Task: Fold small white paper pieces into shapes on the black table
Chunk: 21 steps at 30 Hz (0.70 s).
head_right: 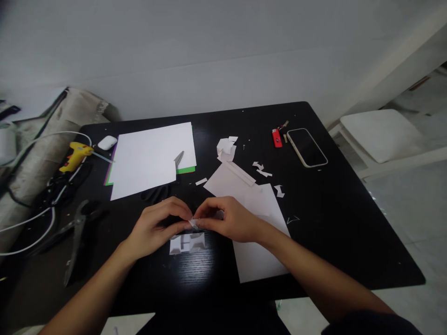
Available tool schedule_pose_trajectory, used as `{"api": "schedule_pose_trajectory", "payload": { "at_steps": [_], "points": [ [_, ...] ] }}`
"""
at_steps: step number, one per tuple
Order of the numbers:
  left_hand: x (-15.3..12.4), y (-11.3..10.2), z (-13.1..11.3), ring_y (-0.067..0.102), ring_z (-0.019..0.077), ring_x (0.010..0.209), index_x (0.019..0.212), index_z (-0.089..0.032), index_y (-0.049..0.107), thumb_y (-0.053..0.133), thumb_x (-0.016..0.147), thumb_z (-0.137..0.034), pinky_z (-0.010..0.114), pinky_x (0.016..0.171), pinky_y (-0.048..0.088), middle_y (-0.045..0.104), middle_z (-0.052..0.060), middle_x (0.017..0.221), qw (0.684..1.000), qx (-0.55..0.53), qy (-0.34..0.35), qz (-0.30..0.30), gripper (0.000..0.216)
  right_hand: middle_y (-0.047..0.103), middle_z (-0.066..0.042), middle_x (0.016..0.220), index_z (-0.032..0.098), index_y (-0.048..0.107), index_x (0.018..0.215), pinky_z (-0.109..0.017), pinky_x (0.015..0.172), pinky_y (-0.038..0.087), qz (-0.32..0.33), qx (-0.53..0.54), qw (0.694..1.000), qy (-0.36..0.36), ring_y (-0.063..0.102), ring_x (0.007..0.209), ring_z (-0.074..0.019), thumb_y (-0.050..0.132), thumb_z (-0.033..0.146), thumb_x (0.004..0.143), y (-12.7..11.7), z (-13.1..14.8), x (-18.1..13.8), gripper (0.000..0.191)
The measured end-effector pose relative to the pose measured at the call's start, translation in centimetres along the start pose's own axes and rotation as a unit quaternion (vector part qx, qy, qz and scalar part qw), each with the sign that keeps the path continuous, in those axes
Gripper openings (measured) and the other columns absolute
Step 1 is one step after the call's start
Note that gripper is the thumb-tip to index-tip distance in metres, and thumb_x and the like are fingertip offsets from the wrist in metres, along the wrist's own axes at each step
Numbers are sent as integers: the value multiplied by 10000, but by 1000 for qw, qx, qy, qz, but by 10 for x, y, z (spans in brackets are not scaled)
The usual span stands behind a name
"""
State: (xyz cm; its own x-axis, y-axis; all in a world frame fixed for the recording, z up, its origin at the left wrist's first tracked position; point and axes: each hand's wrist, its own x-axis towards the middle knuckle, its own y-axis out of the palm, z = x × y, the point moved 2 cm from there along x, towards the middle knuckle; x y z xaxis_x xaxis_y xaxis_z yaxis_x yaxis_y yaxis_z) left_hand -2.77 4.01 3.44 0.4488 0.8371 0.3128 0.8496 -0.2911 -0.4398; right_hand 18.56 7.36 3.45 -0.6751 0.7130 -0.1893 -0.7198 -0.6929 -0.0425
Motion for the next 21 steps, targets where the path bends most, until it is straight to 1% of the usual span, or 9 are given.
{"api": "schedule_pose_trajectory", "payload": {
  "at_steps": [4, 7, 9, 11, 12, 16, 18, 21],
  "points": [
    [0, 0, 0, 690, 179, 914, 1030, -193, 704, 768, 899, -128, 311, 818, 568, 738, 44, 954, 999, 32, 20, -11, 159, 755, -24, 897, 203, 762, 950, -320, 799, 546, -26, -20, 999, -19, 680, 835, -176, 749, 287, 905, 1, -1, 1, 96],
    [0, 0, 0, 678, 193, 971, 1036, -198, 708, 751, 911, -120, 337, 866, 558, 725, 59, 1008, 994, 89, 41, -37, 153, 755, -28, 911, 207, 750, 928, -324, 819, 543, -83, -51, 994, -55, 688, 858, -182, 747, 267, 905, 3, -4, 1, 64],
    [-1, 1, 0, 663, 197, 983, 1041, -196, 718, 749, 913, -129, 338, 859, 555, 692, 75, 1043, 987, 140, 37, -74, 148, 746, -30, 895, 210, 737, 908, -320, 788, 545, -124, -74, 987, -76, 686, 833, -183, 737, 273, 913, 5, -8, 2, 63],
    [-2, 3, 0, 657, 184, 941, 1045, -196, 720, 739, 920, -136, 316, 810, 556, 668, 71, 1016, 981, 163, 23, -103, 139, 744, -35, 903, 214, 728, 903, -321, 779, 548, -160, -93, 978, -98, 687, 832, -185, 720, 267, 925, 6, -11, 2, 59],
    [-3, 4, 0, 659, 175, 911, 1043, -196, 714, 725, 929, -136, 304, 788, 556, 670, 62, 985, 981, 160, 15, -108, 129, 744, -33, 888, 218, 726, 901, -321, 774, 549, -177, -101, 973, -108, 687, 826, -187, 720, 262, 925, 7, -12, 2, 51],
    [-6, 13, 1, 693, 164, 861, 1107, -196, 659, 708, 940, -181, 293, 789, 580, 717, 43, 949, 989, 109, -42, -95, 174, 757, -38, 873, 234, 732, 906, -348, 781, 559, -234, -121, 958, -113, 695, 815, -206, 728, 276, 924, 12, -17, 2, 46],
    [-7, 17, 3, 703, 158, 838, 1126, -193, 643, 726, 934, -230, 282, 785, 589, 725, 37, 946, 987, 93, -73, -104, 212, 767, -40, 879, 237, 740, 909, -351, 778, 570, -244, -110, 958, -104, 706, 814, -209, 739, 290, 920, 14, -19, 1, 54],
    [-8, 19, 7, 712, 146, 815, 1087, -192, 664, 670, 977, -244, 262, 767, 587, 742, 35, 942, 983, 86, -104, -125, 122, 785, -45, 930, 240, 753, 969, -358, 816, 601, -220, -51, 970, -88, 739, 859, -212, 735, 325, 927, 19, -20, 0, 96]
  ]
}}
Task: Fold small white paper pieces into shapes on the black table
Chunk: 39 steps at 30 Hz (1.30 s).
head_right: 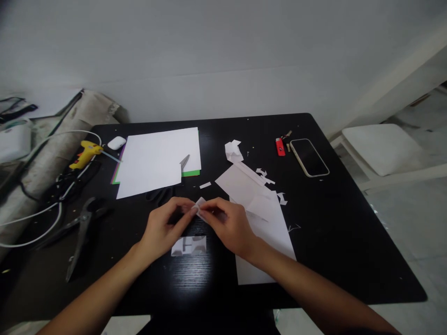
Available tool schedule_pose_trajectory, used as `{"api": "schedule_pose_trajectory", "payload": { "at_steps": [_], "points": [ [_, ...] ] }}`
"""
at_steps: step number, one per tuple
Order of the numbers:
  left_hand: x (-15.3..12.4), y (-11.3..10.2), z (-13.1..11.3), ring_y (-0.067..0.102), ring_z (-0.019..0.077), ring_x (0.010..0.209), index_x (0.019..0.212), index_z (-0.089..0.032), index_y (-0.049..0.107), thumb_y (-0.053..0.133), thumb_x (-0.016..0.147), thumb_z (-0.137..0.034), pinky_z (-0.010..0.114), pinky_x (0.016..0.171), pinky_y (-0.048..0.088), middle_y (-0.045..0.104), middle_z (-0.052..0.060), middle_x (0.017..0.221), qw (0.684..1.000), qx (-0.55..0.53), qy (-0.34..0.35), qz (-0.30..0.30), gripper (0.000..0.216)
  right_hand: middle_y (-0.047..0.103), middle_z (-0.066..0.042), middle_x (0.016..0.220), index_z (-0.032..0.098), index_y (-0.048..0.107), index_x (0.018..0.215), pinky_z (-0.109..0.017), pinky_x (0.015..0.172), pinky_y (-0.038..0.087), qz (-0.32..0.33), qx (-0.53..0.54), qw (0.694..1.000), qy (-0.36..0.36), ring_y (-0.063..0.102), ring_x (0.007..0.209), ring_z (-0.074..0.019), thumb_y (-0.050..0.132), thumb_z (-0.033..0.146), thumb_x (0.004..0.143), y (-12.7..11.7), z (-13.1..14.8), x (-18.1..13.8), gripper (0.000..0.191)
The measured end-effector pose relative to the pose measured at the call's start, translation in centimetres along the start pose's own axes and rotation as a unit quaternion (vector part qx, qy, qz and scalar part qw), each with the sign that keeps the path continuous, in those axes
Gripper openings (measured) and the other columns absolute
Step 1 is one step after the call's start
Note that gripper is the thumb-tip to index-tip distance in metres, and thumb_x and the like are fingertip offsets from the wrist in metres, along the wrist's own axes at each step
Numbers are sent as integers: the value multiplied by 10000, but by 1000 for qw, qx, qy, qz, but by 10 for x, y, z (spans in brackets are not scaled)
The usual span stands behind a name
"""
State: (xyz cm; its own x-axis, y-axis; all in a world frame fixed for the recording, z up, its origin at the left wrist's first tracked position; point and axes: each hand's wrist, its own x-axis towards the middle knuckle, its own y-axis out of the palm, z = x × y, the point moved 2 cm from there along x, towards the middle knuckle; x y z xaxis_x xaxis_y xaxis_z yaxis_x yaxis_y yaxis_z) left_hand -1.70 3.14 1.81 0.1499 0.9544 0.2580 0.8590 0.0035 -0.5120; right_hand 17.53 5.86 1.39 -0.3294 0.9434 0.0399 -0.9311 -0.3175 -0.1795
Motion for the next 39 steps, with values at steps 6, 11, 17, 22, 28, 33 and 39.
{"api": "schedule_pose_trajectory", "payload": {
  "at_steps": [6, 11, 17, 22, 28, 33, 39],
  "points": [
    [5, -4, 8, 713, 139, 755, 1030, -190, 725, 650, 987, -249, 241, 701, 576, 771, 31, 916, 998, -34, -43, -30, 104, 792, -81, 1086, 227, 678, 1191, -367, 759, 661, 82, 126, 987, 46, 783, 865, -211, 652, 341, 977, 2, 3, -4, 244],
    [5, -1, 10, 674, 128, 714, 1057, -199, 740, 632, 993, -234, 237, 655, 538, 755, 32, 914, 997, -58, -54, 7, 130, 751, -38, 937, 254, 712, 1115, -309, 596, 565, 16, -58, 997, -57, 628, 642, -147, 718, 213, 903, -6, 6, -1, 216],
    [5, 4, 8, 618, 112, 624, 982, -188, 683, 682, 960, -262, 215, 578, 489, 686, -14, 751, 991, -99, -87, 15, 76, 667, -67, 1141, 258, 743, 1056, -337, 740, 610, 30, -69, 992, -100, 670, 783, -160, 738, 198, 880, -6, 0, 3, 185],
    [4, 7, 10, 658, 128, 640, 973, -196, 600, 669, 980, -303, 236, 621, 532, 666, -28, 694, 973, -191, -123, 34, 127, 738, -43, 933, 240, 750, 980, -323, 717, 608, 54, 15, 998, -16, 702, 799, -191, 782, 299, 872, -3, -6, 5, 127],
    [4, 3, 7, 701, 153, 772, 1155, -197, 562, 519, 1053, -299, 297, 730, 587, 718, 35, 906, 968, -210, -112, 78, 150, 745, -29, 870, 229, 752, 882, -314, 683, 568, 22, 15, 1000, 7, 689, 748, -180, 803, 293, 841, -4, -9, 7, 92],
    [6, -7, 3, 650, 144, 774, 1128, -202, 585, 521, 1031, -213, 274, 725, 533, 685, 17, 894, 981, -119, -91, 122, 118, 742, -24, 845, 224, 723, 853, -327, 724, 573, 8, 8, 1000, 24, 698, 763, -188, 786, 296, 853, -6, -11, 9, 96],
    [7, -12, 3, 654, 167, 807, 1153, -204, 567, 562, 1000, -243, 297, 737, 536, 695, 33, 925, 980, -127, -78, 133, 158, 733, -42, 915, 246, 766, 1011, -316, 700, 544, 7, -38, 999, -27, 683, 805, -188, 710, 261, 933, -7, -10, 9, 97]
  ]
}}
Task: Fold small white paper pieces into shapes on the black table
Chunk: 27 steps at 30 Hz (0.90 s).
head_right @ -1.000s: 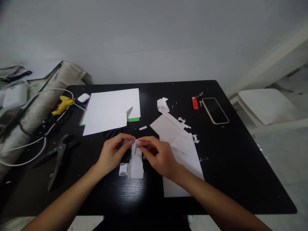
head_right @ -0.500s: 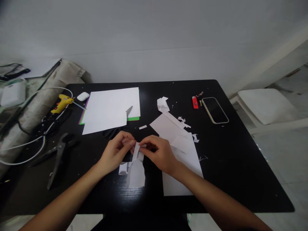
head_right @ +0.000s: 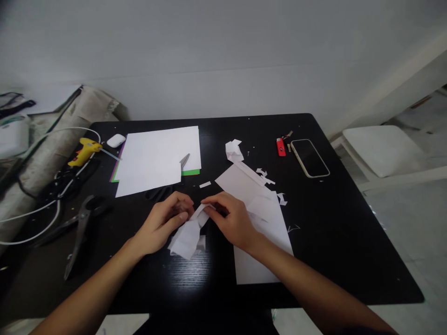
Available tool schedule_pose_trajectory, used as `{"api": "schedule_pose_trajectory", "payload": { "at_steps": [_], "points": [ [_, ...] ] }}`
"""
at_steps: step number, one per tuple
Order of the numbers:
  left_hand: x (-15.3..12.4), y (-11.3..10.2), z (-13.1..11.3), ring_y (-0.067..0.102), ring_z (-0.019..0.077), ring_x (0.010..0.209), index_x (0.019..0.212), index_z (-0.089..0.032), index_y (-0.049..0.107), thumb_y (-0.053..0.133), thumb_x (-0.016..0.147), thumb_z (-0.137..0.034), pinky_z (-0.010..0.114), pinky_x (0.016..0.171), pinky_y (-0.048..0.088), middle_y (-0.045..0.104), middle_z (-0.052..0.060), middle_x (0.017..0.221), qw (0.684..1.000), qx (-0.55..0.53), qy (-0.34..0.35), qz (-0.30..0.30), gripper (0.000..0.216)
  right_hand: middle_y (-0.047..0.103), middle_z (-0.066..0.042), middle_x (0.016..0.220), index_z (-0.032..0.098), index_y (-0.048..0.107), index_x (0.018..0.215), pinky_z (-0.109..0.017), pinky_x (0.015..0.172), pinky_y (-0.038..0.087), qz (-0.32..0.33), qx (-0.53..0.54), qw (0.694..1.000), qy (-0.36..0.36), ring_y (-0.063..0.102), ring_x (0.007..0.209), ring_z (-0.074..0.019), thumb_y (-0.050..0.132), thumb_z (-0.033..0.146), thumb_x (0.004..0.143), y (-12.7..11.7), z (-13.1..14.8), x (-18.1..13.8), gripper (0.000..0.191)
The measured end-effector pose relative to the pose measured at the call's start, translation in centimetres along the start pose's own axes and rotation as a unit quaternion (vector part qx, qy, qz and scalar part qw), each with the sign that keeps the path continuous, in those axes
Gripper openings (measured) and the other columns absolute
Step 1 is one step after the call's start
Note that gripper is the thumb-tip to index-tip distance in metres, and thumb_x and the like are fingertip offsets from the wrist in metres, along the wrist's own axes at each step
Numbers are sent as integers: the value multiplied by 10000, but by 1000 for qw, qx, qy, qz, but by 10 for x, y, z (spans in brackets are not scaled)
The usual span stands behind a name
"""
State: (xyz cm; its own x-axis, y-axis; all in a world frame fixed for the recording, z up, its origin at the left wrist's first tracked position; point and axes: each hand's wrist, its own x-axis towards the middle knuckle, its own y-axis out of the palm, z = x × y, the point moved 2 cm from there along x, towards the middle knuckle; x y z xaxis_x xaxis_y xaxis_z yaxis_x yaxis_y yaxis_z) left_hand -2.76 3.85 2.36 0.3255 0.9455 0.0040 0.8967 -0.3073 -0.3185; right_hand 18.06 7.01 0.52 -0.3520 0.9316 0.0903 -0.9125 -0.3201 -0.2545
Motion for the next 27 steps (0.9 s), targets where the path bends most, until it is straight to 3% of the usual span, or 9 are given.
{"api": "schedule_pose_trajectory", "payload": {
  "at_steps": [5, 11, 16, 27],
  "points": [
    [0, 7, -5, 665, 166, 846, 1112, -214, 586, 712, 863, -175, 287, 758, 548, 685, 15, 967, 995, 95, -7, -2, 282, 749, -61, 977, 229, 770, 966, -308, 688, 559, -44, -37, 997, -49, 703, 822, -188, 705, 198, 923, 1, 2, -2, 84],
    [1, 13, -2, 687, 139, 763, 1041, -214, 649, 625, 964, -205, 248, 698, 543, 712, -6, 870, 986, 159, 16, -50, 81, 801, -49, 1044, 233, 766, 965, -312, 744, 616, -59, -47, 995, -67, 760, 857, -190, 712, 143, 901, 5, -3, -4, 122],
    [0, 12, 2, 721, 141, 776, 1018, -208, 702, 646, 980, -249, 249, 740, 563, 759, 3, 876, 985, 156, 22, -74, 80, 806, -50, 1035, 228, 761, 987, -315, 786, 648, -71, -68, 990, -105, 778, 905, -196, 706, 118, 911, 6, -4, -5, 145],
    [2, 15, 10, 658, 128, 664, 1005, -206, 695, 678, 914, -287, 218, 605, 486, 712, -22, 743, 990, 56, -111, -68, 123, 762, -114, 1077, 158, 724, 1046, -313, 923, 642, -52, -161, 957, -233, 762, 997, -198, 623, 53, 966, 13, -2, -14, 166]
  ]
}}
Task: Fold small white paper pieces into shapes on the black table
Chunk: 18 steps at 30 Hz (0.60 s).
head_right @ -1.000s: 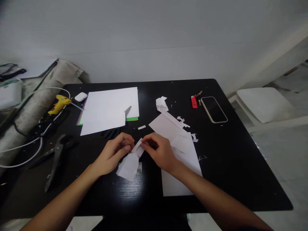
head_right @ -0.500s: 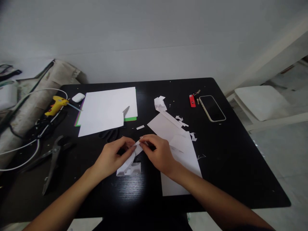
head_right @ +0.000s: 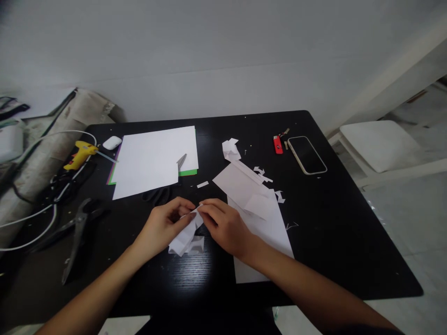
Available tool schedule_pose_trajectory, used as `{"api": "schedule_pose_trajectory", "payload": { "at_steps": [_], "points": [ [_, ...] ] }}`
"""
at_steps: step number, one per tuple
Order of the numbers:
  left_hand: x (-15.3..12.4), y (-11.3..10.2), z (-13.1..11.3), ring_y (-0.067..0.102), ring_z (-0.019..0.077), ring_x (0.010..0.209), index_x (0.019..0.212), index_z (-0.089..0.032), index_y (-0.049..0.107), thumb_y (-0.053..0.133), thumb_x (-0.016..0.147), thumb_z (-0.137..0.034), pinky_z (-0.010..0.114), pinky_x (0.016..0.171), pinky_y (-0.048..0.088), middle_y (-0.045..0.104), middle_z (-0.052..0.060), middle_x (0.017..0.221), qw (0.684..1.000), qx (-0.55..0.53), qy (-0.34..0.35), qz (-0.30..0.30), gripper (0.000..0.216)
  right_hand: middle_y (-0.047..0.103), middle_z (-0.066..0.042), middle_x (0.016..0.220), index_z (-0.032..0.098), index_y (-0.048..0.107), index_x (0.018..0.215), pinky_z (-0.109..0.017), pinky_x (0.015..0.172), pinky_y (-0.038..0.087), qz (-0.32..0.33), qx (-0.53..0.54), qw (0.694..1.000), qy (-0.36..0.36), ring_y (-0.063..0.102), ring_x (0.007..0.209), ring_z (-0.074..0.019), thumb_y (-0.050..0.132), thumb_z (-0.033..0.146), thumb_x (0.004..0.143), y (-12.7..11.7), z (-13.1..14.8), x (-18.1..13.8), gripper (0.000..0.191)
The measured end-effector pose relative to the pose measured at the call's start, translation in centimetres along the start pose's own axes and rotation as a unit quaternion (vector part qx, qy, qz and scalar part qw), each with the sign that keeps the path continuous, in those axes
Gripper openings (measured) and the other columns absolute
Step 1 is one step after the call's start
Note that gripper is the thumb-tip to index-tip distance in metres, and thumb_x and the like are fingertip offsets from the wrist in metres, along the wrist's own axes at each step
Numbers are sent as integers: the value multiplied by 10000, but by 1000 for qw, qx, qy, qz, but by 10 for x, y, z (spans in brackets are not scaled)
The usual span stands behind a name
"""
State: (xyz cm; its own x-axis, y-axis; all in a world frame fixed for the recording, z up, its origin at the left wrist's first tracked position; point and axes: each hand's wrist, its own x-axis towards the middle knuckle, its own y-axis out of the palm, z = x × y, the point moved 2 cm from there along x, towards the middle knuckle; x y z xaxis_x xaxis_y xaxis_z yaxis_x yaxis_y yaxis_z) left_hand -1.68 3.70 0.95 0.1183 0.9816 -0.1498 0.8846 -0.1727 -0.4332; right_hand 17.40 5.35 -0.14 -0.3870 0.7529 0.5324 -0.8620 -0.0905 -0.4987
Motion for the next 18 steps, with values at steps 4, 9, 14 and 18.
{"api": "schedule_pose_trajectory", "payload": {
  "at_steps": [4, 9, 14, 18],
  "points": [
    [0, 0, 4, 561, 112, 587, 986, -208, 693, 672, 924, -333, 214, 555, 418, 629, -49, 655, 1000, 10, -12, 9, 142, 753, -119, 1097, 156, 712, 1074, -319, 940, 641, 13, -6, 1000, -13, 756, 1017, -199, 609, 45, 975, 0, 2, -1, 181],
    [-1, -2, 3, 516, 103, 566, 998, -206, 683, 680, 921, -348, 211, 536, 378, 578, -61, 640, 1000, -4, -23, 19, 162, 752, -108, 1112, 186, 699, 1108, -345, 947, 647, 21, -5, 1000, -17, 751, 1034, -202, 594, 59, 991, 0, 1, -2, 202],
    [0, -4, -1, 498, 104, 549, 931, -186, 674, 701, 904, -404, 211, 520, 365, 571, -51, 618, 997, -48, -56, 28, 222, 766, -99, 1092, 192, 705, 1093, -336, 931, 650, 9, 6, 1000, -16, 758, 1014, -197, 617, 55, 980, 0, 0, -2, 198],
    [0, -4, 0, 479, 100, 530, 947, -186, 667, 704, 897, -386, 210, 517, 360, 543, -62, 594, 995, -81, -61, 26, 209, 774, -91, 1068, 196, 697, 1088, -329, 906, 653, 14, 18, 1000, -14, 761, 993, -191, 619, 54, 977, 0, 1, -1, 196]
  ]
}}
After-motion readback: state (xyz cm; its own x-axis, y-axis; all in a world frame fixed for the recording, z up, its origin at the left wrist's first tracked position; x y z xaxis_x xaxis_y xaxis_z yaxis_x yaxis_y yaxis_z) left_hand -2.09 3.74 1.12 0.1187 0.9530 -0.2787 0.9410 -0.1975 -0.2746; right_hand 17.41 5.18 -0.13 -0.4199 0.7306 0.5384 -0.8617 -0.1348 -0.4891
